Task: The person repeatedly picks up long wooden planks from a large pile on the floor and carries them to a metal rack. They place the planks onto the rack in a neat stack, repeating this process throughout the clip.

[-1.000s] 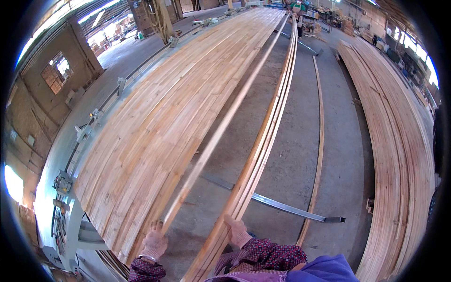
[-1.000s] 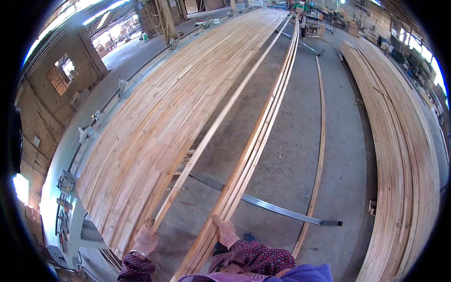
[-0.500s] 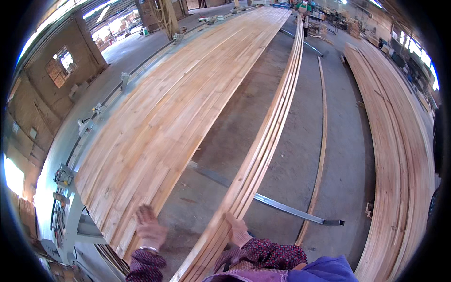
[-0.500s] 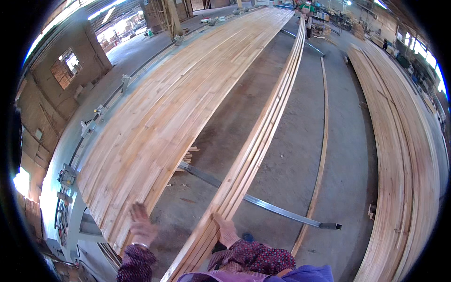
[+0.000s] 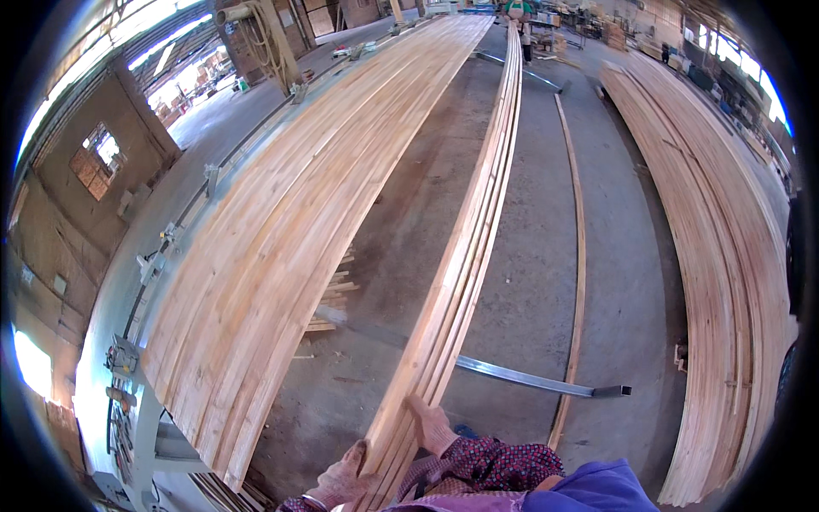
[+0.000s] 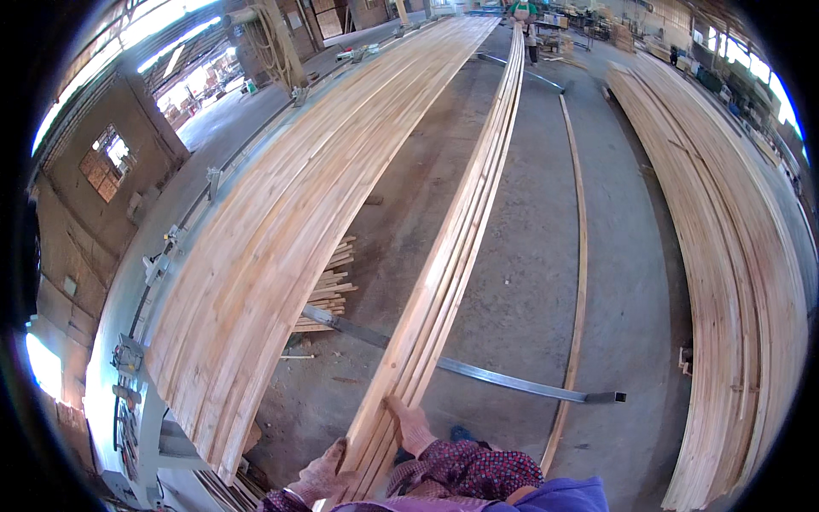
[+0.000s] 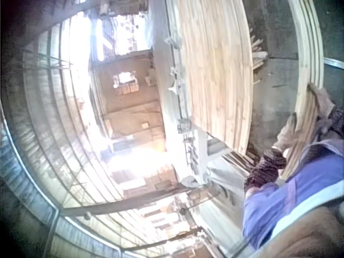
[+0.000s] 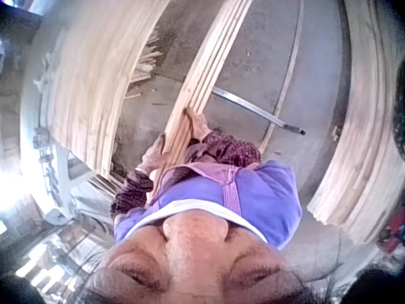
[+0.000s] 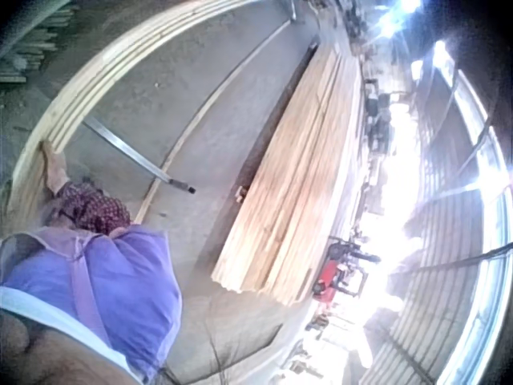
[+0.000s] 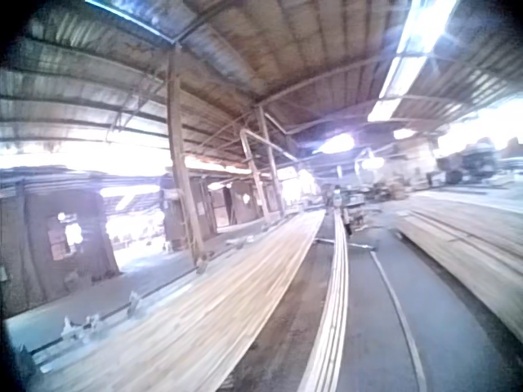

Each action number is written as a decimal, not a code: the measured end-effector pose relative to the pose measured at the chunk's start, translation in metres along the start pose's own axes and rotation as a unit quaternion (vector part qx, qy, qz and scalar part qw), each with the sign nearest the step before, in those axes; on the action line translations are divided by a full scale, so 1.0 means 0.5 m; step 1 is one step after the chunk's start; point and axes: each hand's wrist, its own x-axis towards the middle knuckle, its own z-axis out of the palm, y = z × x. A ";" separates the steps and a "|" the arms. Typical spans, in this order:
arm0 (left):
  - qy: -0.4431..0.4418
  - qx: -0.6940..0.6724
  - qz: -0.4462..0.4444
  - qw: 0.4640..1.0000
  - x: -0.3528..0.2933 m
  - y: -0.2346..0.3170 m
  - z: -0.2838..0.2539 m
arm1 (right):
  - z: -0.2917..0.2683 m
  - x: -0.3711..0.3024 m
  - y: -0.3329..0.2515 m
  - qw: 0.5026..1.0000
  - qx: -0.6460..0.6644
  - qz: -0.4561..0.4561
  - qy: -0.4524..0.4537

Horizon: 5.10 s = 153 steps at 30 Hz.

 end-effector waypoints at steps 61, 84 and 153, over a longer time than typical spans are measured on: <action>-0.317 -0.503 0.402 0.696 -0.474 0.855 0.584 | -0.486 -1.372 0.042 0.911 -0.117 -0.302 0.255; -0.387 -0.526 0.203 0.730 -0.601 1.552 1.213 | -1.265 -1.825 -0.267 0.923 -0.040 -0.202 0.326; -0.384 0.028 0.306 0.871 -0.523 2.277 2.097 | -2.365 -1.807 -0.472 0.569 0.621 -0.302 0.446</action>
